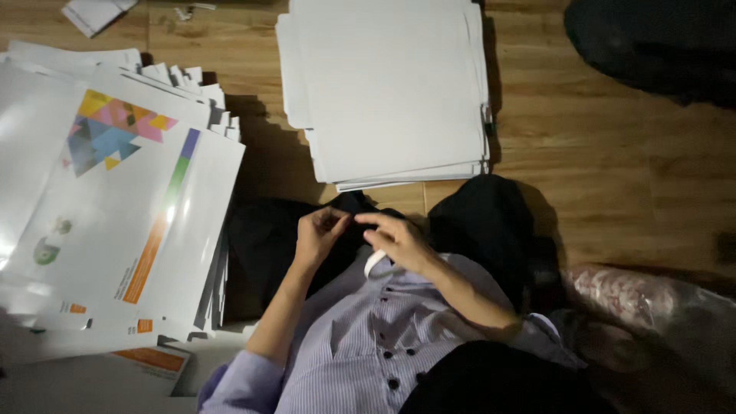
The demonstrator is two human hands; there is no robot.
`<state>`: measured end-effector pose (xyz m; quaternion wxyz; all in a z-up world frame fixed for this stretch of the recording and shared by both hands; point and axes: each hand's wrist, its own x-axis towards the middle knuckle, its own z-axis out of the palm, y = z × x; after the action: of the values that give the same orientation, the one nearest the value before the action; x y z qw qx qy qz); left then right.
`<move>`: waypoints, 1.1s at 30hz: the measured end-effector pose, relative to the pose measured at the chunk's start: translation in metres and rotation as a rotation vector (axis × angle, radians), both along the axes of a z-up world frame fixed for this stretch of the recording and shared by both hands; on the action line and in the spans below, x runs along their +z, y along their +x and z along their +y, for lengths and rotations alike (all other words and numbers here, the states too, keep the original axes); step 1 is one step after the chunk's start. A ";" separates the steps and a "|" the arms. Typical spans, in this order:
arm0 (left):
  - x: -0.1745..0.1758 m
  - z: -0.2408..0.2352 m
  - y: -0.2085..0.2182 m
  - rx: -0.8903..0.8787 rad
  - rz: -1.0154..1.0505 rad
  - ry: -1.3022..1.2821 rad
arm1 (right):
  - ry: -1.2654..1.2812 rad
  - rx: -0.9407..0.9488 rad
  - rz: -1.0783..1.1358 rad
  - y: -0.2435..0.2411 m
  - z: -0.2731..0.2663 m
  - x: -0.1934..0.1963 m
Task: The person sits on the floor and repeatedly takes sheets of paper from a stack on the left, places them on a stack on the right, and secures them with clear tape. The person uses both hands to apply and smooth the tape along the edges of the paper.
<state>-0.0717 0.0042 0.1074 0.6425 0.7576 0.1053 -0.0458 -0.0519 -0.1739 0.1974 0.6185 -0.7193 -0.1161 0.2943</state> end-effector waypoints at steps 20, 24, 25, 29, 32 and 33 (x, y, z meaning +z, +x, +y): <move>-0.055 0.010 0.152 -0.423 -0.340 1.485 | -0.109 -0.251 0.338 0.070 -0.041 -0.136; -0.067 0.007 0.174 -0.555 -0.176 1.397 | -0.012 -0.276 0.220 0.071 -0.050 -0.204; -0.056 0.002 0.178 -0.601 -0.083 1.374 | -0.027 -0.245 0.170 0.070 -0.051 -0.214; -0.037 -0.018 0.191 -0.604 -0.019 1.253 | -0.180 -0.165 0.070 0.075 -0.059 -0.205; -0.054 -0.047 0.198 -0.517 -0.314 1.231 | -0.278 -0.139 0.040 0.081 -0.062 -0.176; -0.061 -0.054 0.198 -0.529 -0.322 1.231 | -0.277 -0.153 0.041 0.083 -0.059 -0.164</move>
<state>0.1267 -0.0497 0.0465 0.0701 0.9822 -0.1731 -0.0197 0.0316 -0.2333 0.0332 0.5363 -0.7981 -0.0067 0.2744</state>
